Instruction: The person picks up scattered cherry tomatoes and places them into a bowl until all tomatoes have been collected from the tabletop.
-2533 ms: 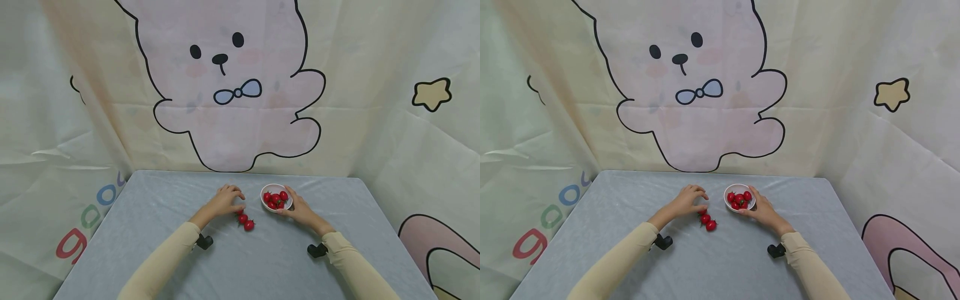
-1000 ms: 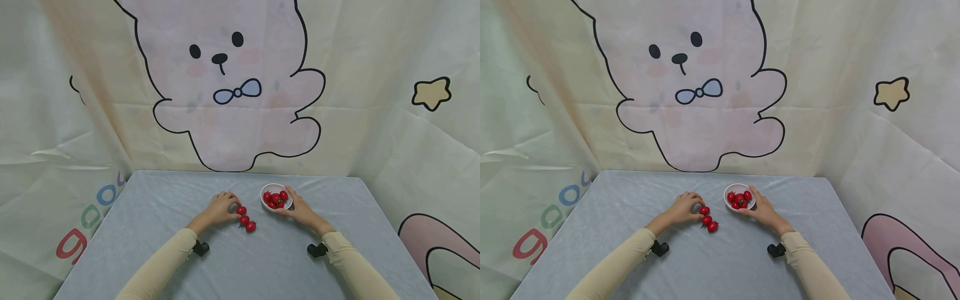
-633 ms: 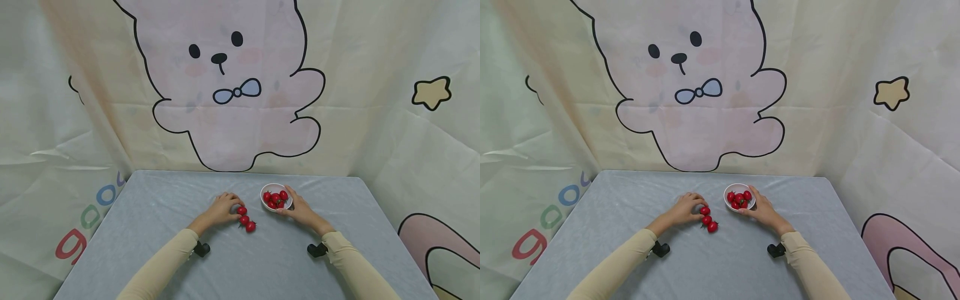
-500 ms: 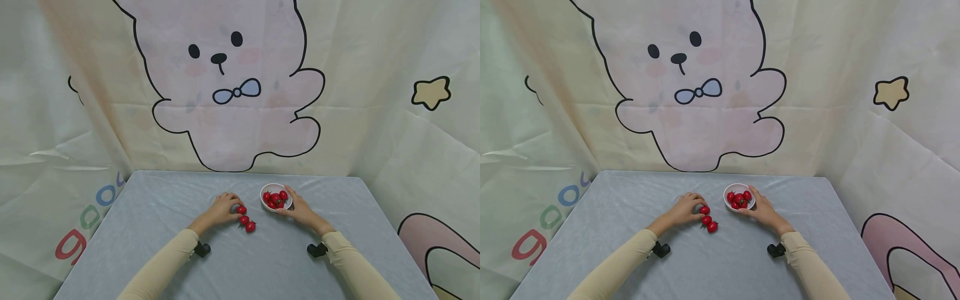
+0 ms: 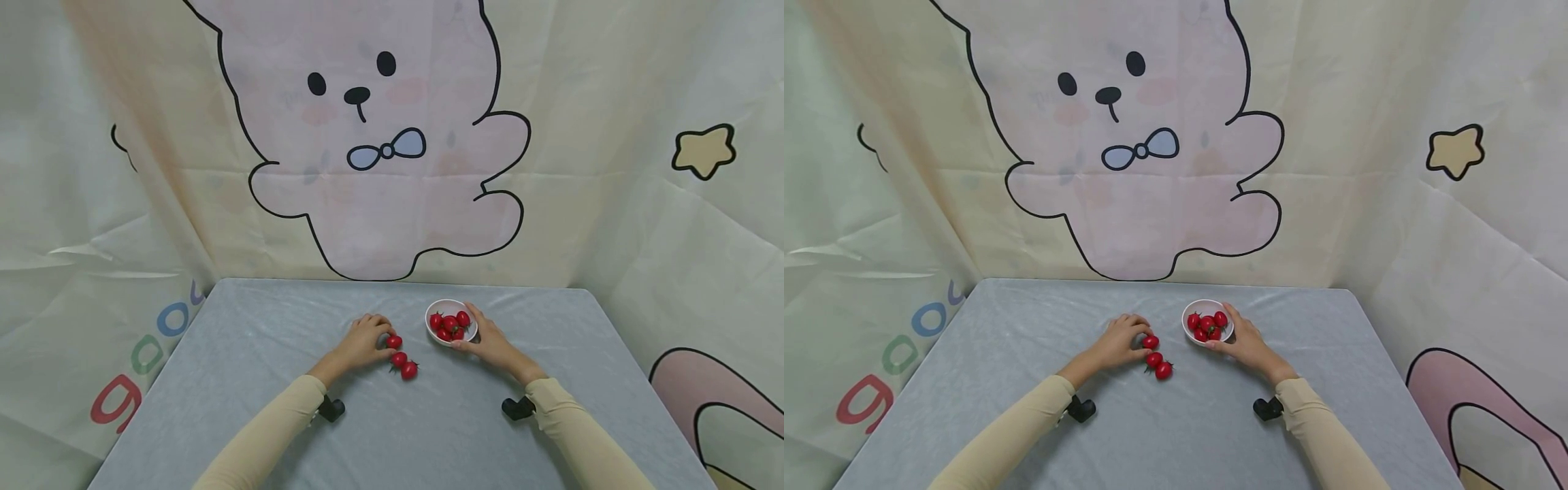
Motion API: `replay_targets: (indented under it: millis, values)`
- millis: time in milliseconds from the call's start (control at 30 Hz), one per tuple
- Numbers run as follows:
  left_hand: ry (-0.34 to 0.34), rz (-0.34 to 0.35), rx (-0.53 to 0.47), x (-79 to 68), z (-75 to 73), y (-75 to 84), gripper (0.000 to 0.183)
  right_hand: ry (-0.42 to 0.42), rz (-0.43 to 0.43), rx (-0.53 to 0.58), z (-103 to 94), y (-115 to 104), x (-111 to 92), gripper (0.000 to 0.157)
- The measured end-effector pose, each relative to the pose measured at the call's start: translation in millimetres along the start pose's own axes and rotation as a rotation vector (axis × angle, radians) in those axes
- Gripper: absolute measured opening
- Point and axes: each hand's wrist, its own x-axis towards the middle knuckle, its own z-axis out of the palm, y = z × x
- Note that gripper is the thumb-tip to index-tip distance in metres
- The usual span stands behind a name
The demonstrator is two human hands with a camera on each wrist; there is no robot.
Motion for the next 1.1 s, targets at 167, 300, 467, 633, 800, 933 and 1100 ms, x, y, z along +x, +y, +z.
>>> replay_targets:
  millis: [167, 300, 467, 633, 800, 933, 1100]
  values:
    - [-0.010, -0.019, -0.015, 3.6, -4.7, 2.1, 0.034, -0.001, -0.007, 0.005, -0.5, -0.3, 0.6, 0.111]
    - [-0.020, -0.040, -0.030, 8.5, -13.8, 5.2, 0.035, 0.001, -0.007, 0.001, -1.1, -1.4, 0.7, 0.111]
    - [-0.019, -0.034, 0.002, 14.2, -22.0, 7.9, 0.036, -0.001, -0.003, -0.003, -0.6, -1.3, 0.8, 0.110]
    - [-0.012, -0.028, 0.025, 17.2, -23.2, 9.5, 0.037, 0.002, -0.009, -0.010, -0.7, -1.3, 0.6, 0.110]
    - [0.006, -0.021, 0.020, 23.4, -24.5, 14.3, 0.035, 0.006, -0.007, -0.013, -0.8, -1.3, 0.7, 0.111]
    - [0.006, -0.008, 0.020, 31.5, -28.7, 20.4, 0.035, 0.003, -0.006, -0.013, -0.9, -1.6, 0.3, 0.111]
    - [0.009, 0.020, 0.042, 42.4, -32.5, 30.6, 0.036, 0.008, -0.007, -0.026, -0.9, -1.5, 1.0, 0.110]
